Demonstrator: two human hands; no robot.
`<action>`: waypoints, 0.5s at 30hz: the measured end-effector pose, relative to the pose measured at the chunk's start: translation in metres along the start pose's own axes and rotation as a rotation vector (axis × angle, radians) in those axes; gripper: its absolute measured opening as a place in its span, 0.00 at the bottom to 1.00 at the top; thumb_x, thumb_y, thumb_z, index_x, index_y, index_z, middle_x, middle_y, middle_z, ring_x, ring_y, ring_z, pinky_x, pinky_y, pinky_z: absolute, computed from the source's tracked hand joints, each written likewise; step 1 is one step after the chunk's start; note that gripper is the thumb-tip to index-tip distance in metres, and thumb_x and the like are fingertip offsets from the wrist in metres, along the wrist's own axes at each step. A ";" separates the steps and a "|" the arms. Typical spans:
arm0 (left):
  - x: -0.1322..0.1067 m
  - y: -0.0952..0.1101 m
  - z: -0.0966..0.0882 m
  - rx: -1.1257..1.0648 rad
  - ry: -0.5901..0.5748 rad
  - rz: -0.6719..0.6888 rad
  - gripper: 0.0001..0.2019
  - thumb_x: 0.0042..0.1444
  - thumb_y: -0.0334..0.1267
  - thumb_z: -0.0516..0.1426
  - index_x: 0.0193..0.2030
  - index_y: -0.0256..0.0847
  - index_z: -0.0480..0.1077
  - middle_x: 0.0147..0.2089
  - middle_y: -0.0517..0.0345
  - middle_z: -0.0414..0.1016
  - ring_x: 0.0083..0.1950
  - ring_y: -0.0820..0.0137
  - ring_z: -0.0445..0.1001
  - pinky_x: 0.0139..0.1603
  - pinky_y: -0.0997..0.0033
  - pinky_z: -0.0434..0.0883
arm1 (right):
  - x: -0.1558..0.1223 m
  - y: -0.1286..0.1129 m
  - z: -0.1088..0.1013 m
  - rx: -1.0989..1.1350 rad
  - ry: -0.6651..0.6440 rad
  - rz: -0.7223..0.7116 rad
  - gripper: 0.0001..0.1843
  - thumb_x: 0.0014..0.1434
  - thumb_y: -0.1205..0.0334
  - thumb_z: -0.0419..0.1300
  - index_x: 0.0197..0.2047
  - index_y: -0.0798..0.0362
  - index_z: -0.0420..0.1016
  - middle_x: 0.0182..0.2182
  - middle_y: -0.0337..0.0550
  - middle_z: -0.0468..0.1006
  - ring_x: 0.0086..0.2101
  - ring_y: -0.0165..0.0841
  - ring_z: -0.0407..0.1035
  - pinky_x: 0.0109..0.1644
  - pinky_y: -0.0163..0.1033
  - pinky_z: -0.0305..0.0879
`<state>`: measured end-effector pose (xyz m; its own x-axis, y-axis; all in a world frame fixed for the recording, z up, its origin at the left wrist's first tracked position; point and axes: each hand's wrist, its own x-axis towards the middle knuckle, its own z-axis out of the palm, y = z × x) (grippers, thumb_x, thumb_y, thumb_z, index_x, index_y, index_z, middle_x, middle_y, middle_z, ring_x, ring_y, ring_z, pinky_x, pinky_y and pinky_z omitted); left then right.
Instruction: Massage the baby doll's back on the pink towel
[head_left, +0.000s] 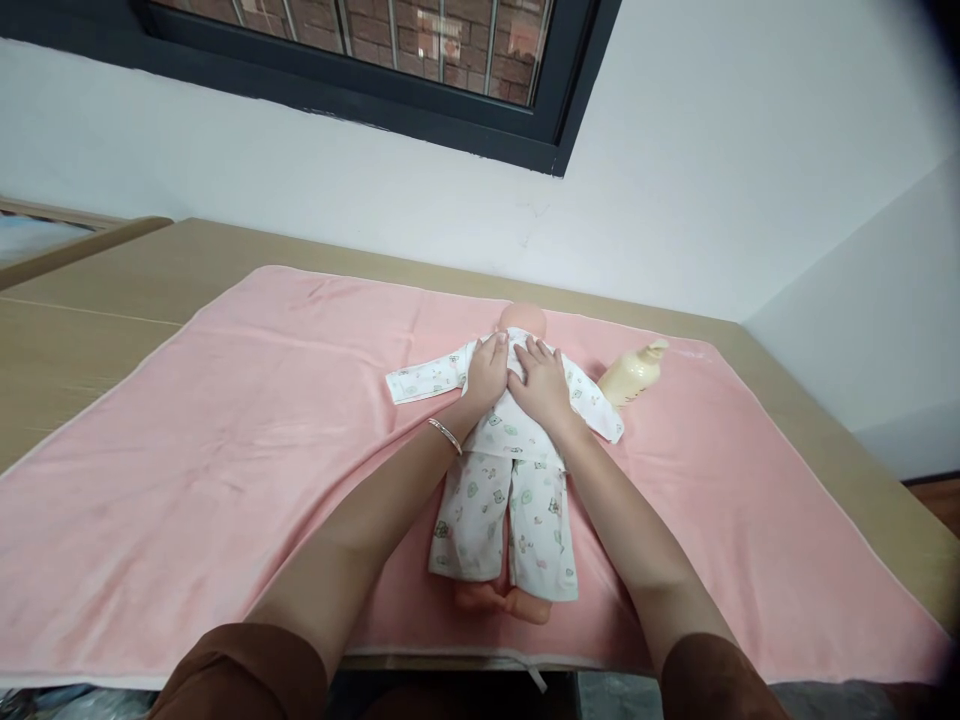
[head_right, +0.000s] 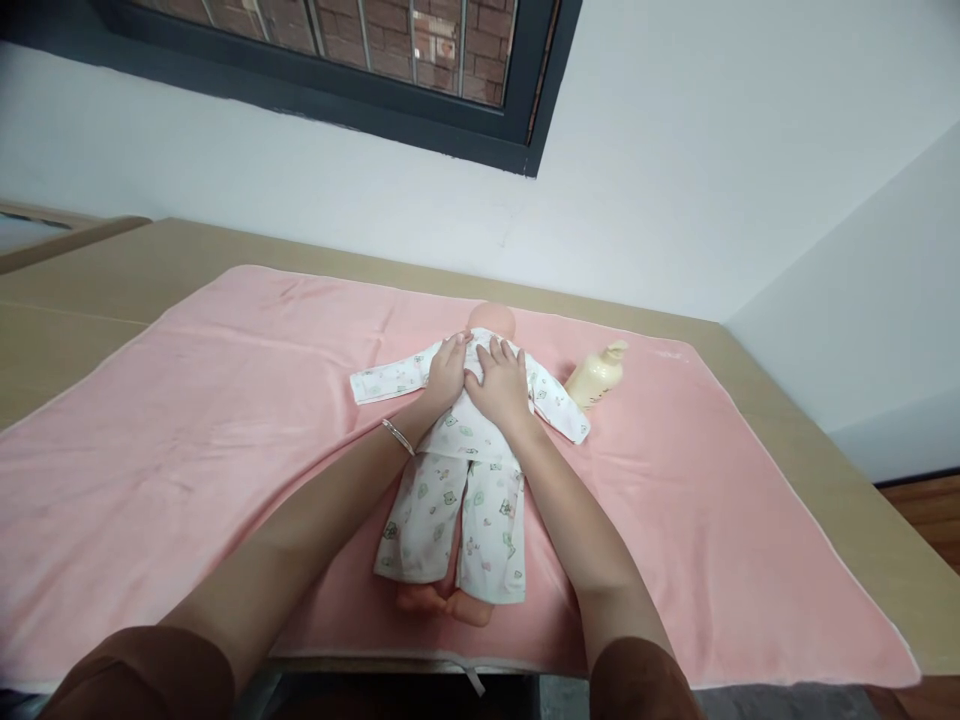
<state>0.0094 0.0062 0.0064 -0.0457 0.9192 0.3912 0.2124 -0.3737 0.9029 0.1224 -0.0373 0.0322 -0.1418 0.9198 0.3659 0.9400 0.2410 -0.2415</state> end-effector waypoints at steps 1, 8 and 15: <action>0.001 -0.001 0.000 -0.006 -0.001 -0.001 0.25 0.70 0.52 0.41 0.50 0.43 0.75 0.57 0.52 0.78 0.63 0.65 0.72 0.72 0.60 0.60 | -0.003 -0.003 -0.001 -0.012 -0.013 -0.023 0.29 0.65 0.57 0.52 0.67 0.56 0.66 0.69 0.54 0.59 0.68 0.52 0.50 0.72 0.64 0.40; 0.007 -0.005 0.001 -0.046 0.010 -0.087 0.18 0.67 0.44 0.49 0.55 0.40 0.72 0.59 0.50 0.76 0.62 0.64 0.72 0.68 0.60 0.65 | -0.009 0.008 -0.001 0.059 -0.011 -0.085 0.29 0.63 0.54 0.56 0.66 0.50 0.68 0.68 0.47 0.62 0.68 0.48 0.51 0.72 0.61 0.42; 0.003 -0.003 0.001 0.171 -0.075 0.048 0.16 0.64 0.40 0.51 0.55 0.42 0.72 0.60 0.50 0.76 0.65 0.62 0.70 0.75 0.52 0.54 | 0.005 0.017 0.005 0.125 0.070 0.086 0.24 0.67 0.57 0.51 0.62 0.51 0.72 0.66 0.48 0.66 0.66 0.44 0.58 0.70 0.55 0.51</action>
<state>0.0097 0.0105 0.0049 0.0396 0.9100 0.4128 0.3760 -0.3963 0.8376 0.1360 -0.0268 0.0253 -0.0369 0.9160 0.3994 0.9011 0.2033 -0.3831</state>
